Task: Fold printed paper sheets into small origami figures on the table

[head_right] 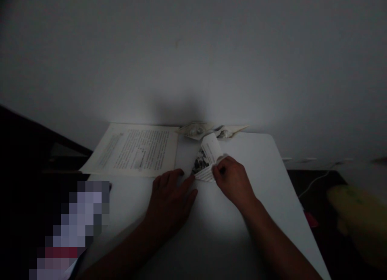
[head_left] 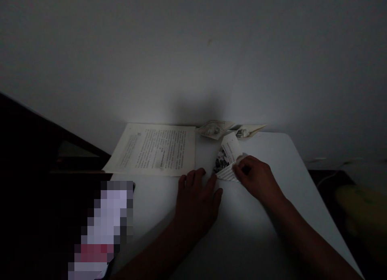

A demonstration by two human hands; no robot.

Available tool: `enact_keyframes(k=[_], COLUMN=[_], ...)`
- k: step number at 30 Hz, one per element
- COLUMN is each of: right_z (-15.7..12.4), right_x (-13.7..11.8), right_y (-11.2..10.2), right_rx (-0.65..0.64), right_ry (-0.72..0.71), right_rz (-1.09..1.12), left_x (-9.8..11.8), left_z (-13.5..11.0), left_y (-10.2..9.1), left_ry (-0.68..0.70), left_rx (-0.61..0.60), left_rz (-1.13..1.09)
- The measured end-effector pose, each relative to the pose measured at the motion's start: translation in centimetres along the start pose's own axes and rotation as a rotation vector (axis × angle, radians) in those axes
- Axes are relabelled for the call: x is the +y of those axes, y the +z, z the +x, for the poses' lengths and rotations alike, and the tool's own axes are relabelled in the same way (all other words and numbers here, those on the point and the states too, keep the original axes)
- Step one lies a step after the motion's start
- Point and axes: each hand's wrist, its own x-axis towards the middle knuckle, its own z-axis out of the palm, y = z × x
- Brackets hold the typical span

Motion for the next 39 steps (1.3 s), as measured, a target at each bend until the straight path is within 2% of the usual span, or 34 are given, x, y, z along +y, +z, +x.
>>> enact_keyframes(k=[19, 39], right_z=[0.02, 0.07], right_x=[0.01, 0.04], right_y=[-0.16, -0.13], right_rx=[-0.008, -0.010], right_ry=[-0.002, -0.014], right_rz=[-0.014, -0.012], left_x=[-0.68, -0.18], left_z=[-0.21, -0.13], left_y=[-0.04, 0.50], left_ry=[0.019, 0.034], left_rx=[-0.017, -0.035], left_rz=[0.003, 0.052])
